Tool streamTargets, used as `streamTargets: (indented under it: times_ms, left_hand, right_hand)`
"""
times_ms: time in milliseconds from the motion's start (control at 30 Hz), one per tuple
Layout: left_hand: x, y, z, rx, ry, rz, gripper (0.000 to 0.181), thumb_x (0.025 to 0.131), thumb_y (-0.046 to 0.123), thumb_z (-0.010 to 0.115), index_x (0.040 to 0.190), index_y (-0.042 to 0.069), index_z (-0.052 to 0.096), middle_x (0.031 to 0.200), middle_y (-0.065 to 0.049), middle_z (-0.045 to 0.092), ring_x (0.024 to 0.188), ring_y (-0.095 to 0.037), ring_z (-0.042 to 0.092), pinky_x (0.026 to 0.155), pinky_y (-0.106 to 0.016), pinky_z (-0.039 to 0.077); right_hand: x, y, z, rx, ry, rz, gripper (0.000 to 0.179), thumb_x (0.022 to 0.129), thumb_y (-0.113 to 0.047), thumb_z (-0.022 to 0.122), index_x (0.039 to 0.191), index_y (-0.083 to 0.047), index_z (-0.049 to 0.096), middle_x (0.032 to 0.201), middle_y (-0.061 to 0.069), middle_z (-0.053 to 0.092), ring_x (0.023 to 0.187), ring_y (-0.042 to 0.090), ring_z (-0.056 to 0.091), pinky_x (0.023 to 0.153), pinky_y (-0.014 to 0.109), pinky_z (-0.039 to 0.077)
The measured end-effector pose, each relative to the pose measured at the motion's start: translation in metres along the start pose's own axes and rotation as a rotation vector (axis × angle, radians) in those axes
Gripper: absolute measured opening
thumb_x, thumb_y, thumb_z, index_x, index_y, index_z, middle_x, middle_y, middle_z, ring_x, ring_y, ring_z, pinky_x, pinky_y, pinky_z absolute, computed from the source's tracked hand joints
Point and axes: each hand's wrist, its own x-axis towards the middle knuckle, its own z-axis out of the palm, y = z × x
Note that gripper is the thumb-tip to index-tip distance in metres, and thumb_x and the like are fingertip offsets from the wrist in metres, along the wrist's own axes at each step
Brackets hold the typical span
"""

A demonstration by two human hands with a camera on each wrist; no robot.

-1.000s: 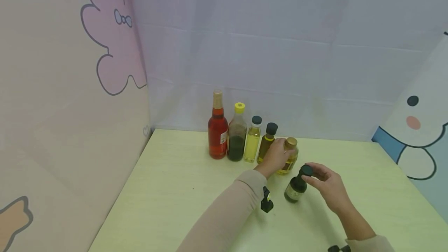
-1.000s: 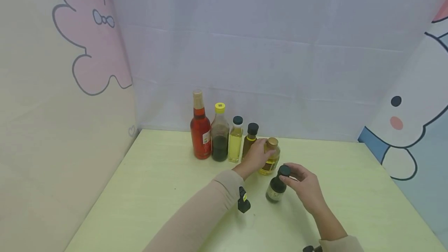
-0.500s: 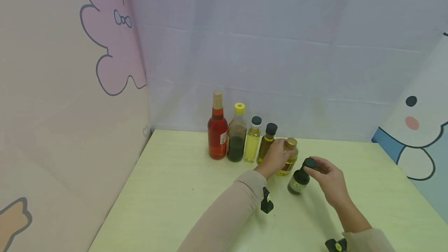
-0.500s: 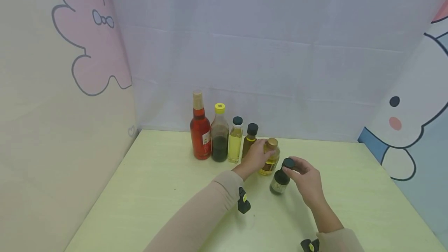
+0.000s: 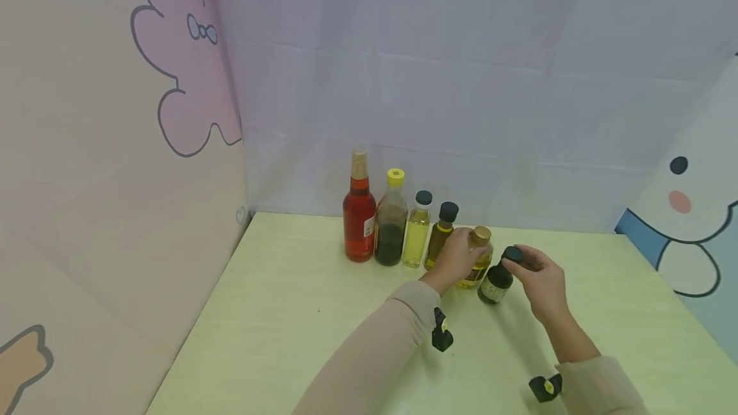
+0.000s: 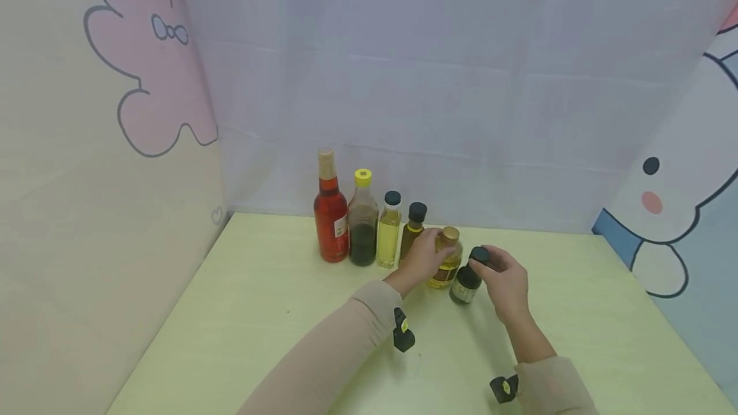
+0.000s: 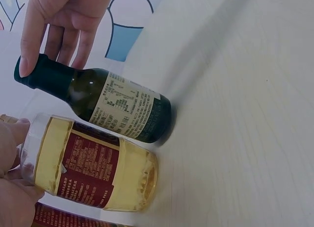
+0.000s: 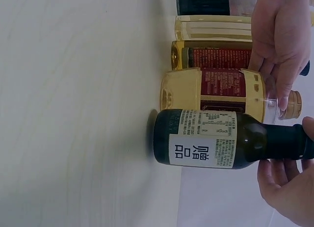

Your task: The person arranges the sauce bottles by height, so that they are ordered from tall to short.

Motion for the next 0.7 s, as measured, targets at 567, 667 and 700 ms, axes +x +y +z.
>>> streamTargets:
  times_ms: [567,667,700]
  left_hand:
    - [0.000,0.001,0.001,0.007,-0.013,-0.016,0.044,0.095,0.027,0.065,0.131,0.005,0.054,0.124,-0.002,0.054,0.110,-0.012,0.056,0.090,-0.025,0.047]
    - [0.000,0.002,0.001,0.003,-0.012,-0.015,0.043,0.096,0.027,0.065,0.131,0.004,0.054,0.123,-0.002,0.054,0.110,-0.012,0.056,0.090,-0.024,0.047]
    - [0.000,0.002,0.001,0.003,-0.012,-0.014,0.043,0.096,0.026,0.065,0.130,0.004,0.054,0.123,-0.002,0.054,0.109,-0.012,0.056,0.090,-0.024,0.047]
  right_hand:
    - [0.025,0.009,0.005,0.010,0.088,0.057,0.053,0.088,-0.014,0.075,0.134,0.003,0.053,0.098,-0.018,0.059,0.092,-0.002,0.055,0.079,0.010,0.046]
    - [0.028,0.009,0.005,0.021,0.086,0.064,0.054,0.088,-0.014,0.075,0.134,0.004,0.053,0.096,-0.020,0.059,0.091,-0.003,0.055,0.079,0.010,0.046]
    - [0.029,0.010,0.005,0.026,0.085,0.065,0.054,0.088,-0.013,0.075,0.134,0.004,0.053,0.095,-0.020,0.059,0.091,-0.003,0.055,0.078,0.010,0.045]
